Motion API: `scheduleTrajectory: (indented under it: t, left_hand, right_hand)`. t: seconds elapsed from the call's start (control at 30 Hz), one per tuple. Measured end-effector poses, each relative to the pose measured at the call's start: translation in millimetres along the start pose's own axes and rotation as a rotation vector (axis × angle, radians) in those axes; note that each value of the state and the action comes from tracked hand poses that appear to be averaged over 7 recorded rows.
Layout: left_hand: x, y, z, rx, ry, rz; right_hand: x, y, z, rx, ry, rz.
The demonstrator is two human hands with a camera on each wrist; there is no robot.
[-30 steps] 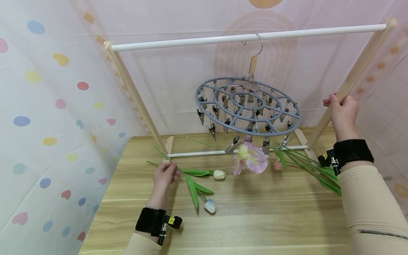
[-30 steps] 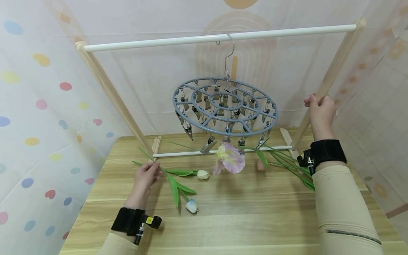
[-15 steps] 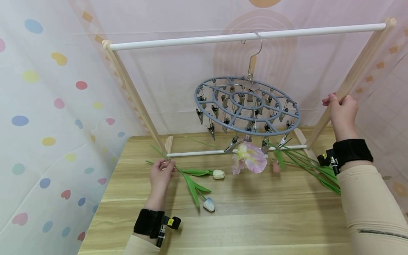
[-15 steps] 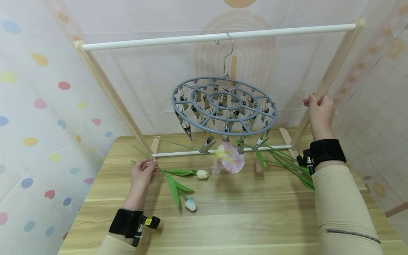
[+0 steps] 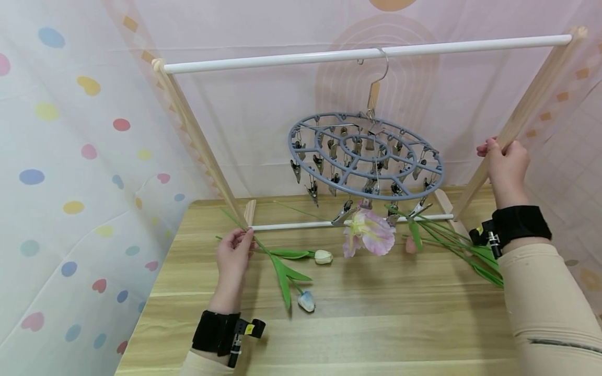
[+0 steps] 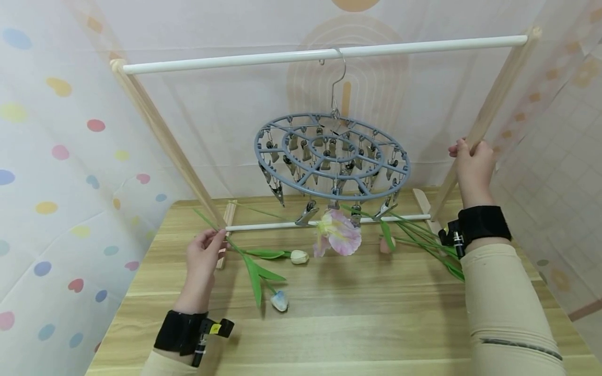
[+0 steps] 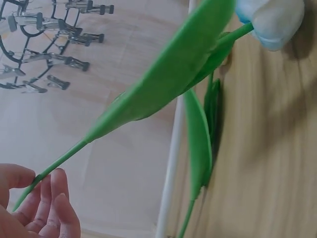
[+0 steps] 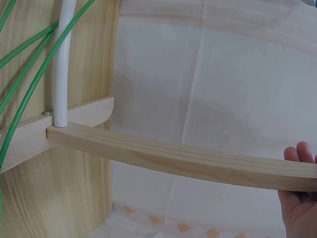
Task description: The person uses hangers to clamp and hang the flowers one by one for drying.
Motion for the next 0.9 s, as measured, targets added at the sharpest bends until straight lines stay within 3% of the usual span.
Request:
scheduleTrajectory:
  t: [0.37, 0.9]
  left_hand:
    - [2.0, 14.9, -9.2, -0.046, -0.022, 0.021]
    - [4.2, 28.9, -18.5, -0.101, 0.007, -0.062]
  right_hand:
    - [-0.8, 1, -1, -0.003, 0.002, 0.019]
    - [0.4, 1, -2, -0.005, -0.004, 0.062]
Point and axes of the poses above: each hand's wrist, its own z-axis towards the middle knuckle, its own x-axis out of the back of the hand, y = z × x, the point moved 3 cm from there along z, towards the middle knuckle, and after that the axes turned 3 degrees about y, right-handed, at the moved point
